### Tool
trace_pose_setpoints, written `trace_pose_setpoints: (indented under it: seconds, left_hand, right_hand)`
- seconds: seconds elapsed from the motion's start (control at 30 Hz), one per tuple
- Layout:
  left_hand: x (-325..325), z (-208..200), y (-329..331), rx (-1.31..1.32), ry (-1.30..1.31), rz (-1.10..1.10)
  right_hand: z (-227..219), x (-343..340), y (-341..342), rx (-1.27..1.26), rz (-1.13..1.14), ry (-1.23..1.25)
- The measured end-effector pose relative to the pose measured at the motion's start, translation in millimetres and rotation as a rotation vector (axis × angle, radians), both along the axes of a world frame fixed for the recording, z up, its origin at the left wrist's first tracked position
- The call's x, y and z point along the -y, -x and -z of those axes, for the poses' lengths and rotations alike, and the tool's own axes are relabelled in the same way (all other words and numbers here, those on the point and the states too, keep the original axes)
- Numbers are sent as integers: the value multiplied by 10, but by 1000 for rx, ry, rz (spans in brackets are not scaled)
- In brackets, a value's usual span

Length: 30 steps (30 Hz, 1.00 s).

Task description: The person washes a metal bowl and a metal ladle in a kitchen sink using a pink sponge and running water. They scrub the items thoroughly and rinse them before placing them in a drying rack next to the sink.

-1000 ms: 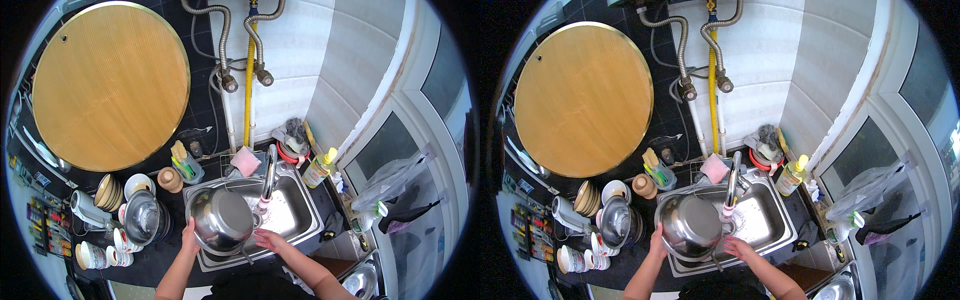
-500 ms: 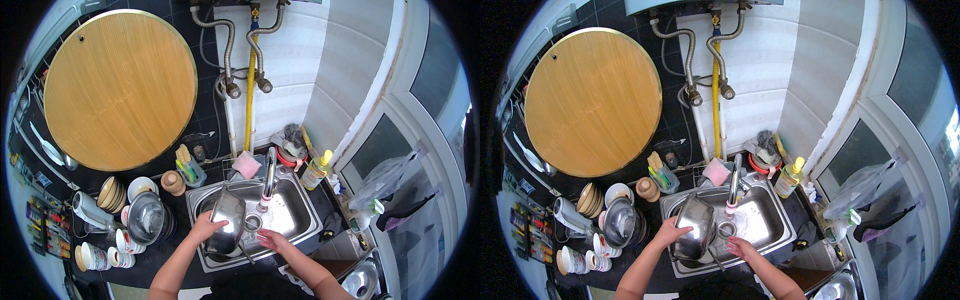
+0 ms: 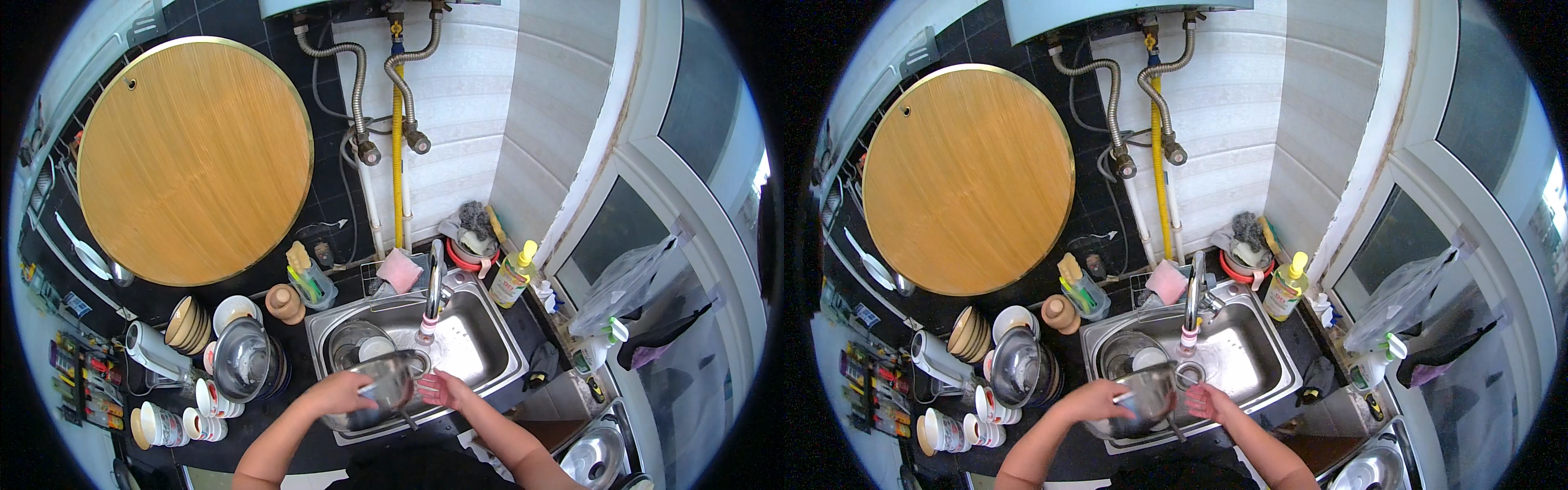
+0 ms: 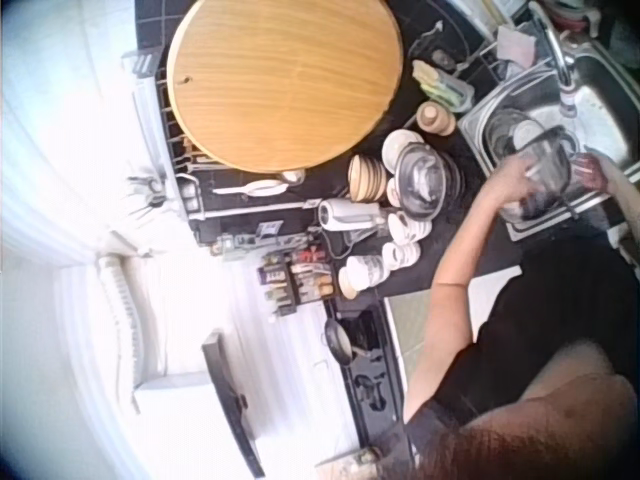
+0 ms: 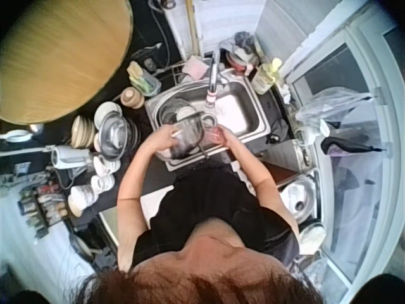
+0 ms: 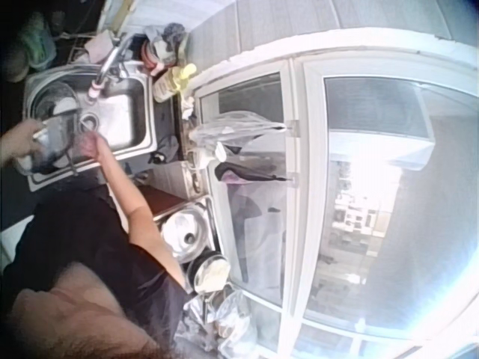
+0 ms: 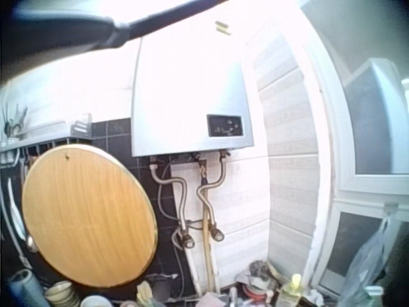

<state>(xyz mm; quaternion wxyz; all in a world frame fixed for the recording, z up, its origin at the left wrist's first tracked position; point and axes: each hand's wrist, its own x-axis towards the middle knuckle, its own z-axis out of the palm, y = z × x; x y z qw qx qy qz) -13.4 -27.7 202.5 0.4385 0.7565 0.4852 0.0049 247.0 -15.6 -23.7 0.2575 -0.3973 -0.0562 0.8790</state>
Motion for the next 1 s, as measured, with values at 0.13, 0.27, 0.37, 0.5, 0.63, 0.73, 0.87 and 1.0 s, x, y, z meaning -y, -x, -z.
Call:
trace_pose_setpoints:
  seconds: [0.13,0.27,0.37,0.5,0.63,0.73,0.87,1.0]
  left_hand:
    - [141,118,-257,-97,-87,237]
    - [180,526,-322,-31,-318,354]
    - [185,558,-379,11,-391,308]
    - [142,789,-341,102,-536,227]
    - [124,822,-339,192,-458,95]
    - [139,951,-306,256,-515,-90]
    - [77,1242,-247,306,-471,-489]
    - [23,1747,-137,356,66,-804]
  right_hand:
    - [-377,-71,-41,26,-139,92]
    - [-354,-28,-233,226,-209,-82]
    - [-240,32,-373,287,-96,-66]
    - [-255,113,-449,395,112,-59]
    - [-227,209,-588,477,252,-80]
    - [-204,305,-686,563,304,-113]
    - [-339,424,-735,636,343,-162]
    - [-477,498,-740,694,375,-200]
